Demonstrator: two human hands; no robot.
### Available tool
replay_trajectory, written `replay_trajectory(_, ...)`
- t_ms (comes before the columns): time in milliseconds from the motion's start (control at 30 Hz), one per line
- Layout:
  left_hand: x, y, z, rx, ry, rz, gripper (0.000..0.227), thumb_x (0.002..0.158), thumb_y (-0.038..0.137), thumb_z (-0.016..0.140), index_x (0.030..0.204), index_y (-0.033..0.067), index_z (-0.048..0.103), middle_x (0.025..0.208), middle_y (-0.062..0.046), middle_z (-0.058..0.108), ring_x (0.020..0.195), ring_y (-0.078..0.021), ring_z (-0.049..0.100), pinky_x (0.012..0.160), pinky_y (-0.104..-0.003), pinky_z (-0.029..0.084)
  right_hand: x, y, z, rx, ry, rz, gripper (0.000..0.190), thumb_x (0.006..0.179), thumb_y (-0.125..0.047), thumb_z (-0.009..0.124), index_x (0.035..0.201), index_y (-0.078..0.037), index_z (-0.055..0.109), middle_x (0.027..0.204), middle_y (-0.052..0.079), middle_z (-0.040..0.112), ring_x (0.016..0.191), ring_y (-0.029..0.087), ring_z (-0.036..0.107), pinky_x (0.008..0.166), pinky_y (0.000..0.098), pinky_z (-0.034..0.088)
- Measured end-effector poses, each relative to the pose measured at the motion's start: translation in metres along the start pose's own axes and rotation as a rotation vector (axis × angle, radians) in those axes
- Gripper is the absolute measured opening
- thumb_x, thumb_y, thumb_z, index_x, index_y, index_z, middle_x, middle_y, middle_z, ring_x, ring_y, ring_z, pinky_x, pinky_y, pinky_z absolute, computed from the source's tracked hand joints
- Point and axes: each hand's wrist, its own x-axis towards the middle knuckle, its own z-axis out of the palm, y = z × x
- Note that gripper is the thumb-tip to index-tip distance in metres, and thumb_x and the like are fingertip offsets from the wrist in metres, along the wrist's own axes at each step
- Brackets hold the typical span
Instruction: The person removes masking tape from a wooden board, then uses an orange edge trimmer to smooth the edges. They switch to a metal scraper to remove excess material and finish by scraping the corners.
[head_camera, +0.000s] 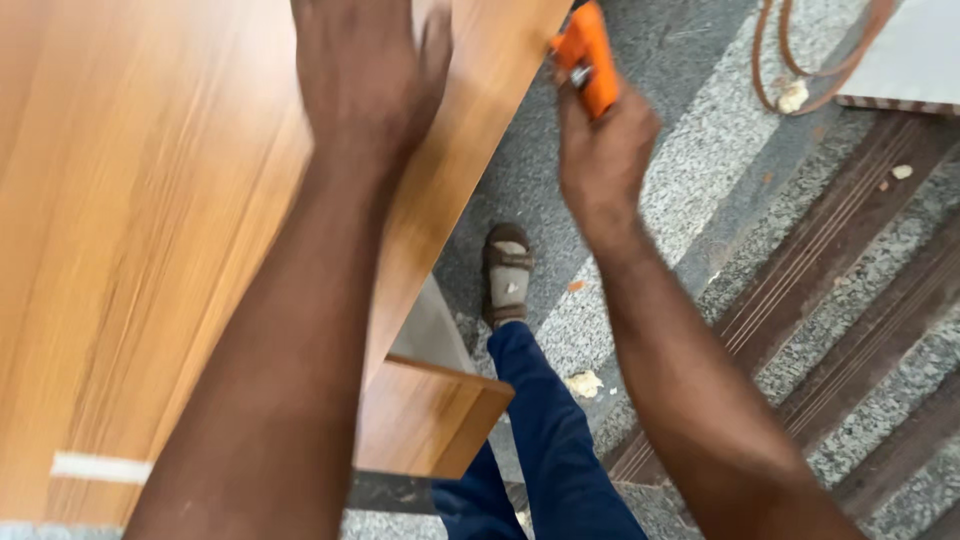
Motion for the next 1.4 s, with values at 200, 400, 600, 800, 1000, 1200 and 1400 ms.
replay_trajectory(200,-0.156,-0.059,-0.076,0.207,-0.103,-0.193,0.077,0.11,0.045,0.06,0.173,0.0157,0.026,0.176,-0.023,0.016,0.163,-0.0455,0.013,0.13,-0.064,0.01,-0.002,0.019,0.004,-0.104,0.044,-0.175,0.023,0.106,-0.013,0.073,0.088,0.001,0.068,0.065,0.005,0.058,0.057,0.012,0.056,0.053,0.0345,0.041)
replay_trajectory(400,-0.174,-0.065,-0.08,0.289,-0.19,-0.262,0.074,0.115,0.051,0.043,0.176,0.0173,0.018,0.179,-0.019,0.008,0.164,-0.0442,0.006,0.132,-0.063,0.004,-0.01,0.028,0.007,-0.045,0.047,-0.304,0.014,0.107,-0.01,0.069,0.1,0.002,0.069,0.076,0.005,0.065,0.068,0.012,0.061,0.06,0.0321,0.048)
replay_trajectory(600,-0.167,-0.059,-0.091,0.261,-0.262,-0.301,0.076,0.114,0.052,0.043,0.177,0.0184,0.015,0.179,-0.018,0.004,0.164,-0.0423,0.002,0.133,-0.063,0.003,-0.047,0.009,0.018,-0.174,0.008,-0.069,0.021,0.106,-0.018,0.07,0.09,-0.005,0.069,0.068,0.001,0.063,0.054,0.008,0.057,0.046,0.0294,0.041)
replay_trajectory(800,-0.165,-0.057,-0.094,0.228,-0.286,-0.318,0.076,0.115,0.052,0.044,0.176,0.0187,0.014,0.179,-0.017,0.003,0.164,-0.0401,0.0,0.133,-0.062,0.001,-0.096,-0.029,0.021,-0.17,-0.069,0.06,0.027,0.106,-0.019,0.069,0.084,-0.003,0.067,0.066,0.003,0.06,0.054,0.01,0.055,0.047,0.0331,0.041)
replay_trajectory(1000,-0.167,-0.057,-0.093,0.22,-0.278,-0.307,0.076,0.115,0.051,0.043,0.176,0.0163,0.014,0.178,-0.018,0.003,0.163,-0.0403,-0.001,0.133,-0.061,0.0,-0.14,-0.06,0.024,-0.133,-0.08,0.151,0.019,0.1,-0.017,0.071,0.095,0.002,0.071,0.063,0.009,0.06,0.054,0.015,0.055,0.051,0.0381,0.042)
replay_trajectory(1200,-0.171,-0.068,-0.079,0.14,-0.137,-0.227,0.074,0.114,0.05,0.044,0.17,0.0055,0.025,0.172,-0.03,0.014,0.158,-0.0469,0.005,0.129,-0.064,0.0,-0.176,-0.07,0.031,-0.137,-0.077,0.115,0.022,0.101,-0.016,0.071,0.093,0.004,0.069,0.065,0.012,0.06,0.058,0.017,0.059,0.056,0.0391,0.045)
replay_trajectory(1400,-0.177,-0.089,-0.054,0.279,0.015,-0.1,0.06,0.115,0.048,0.047,0.142,-0.0053,0.054,0.149,-0.034,0.045,0.144,-0.0479,0.031,0.121,-0.066,0.01,-0.207,-0.079,0.037,-0.03,-0.083,0.124,0.017,0.099,-0.015,0.07,0.098,0.002,0.07,0.065,0.009,0.062,0.058,0.014,0.059,0.054,0.0366,0.045)
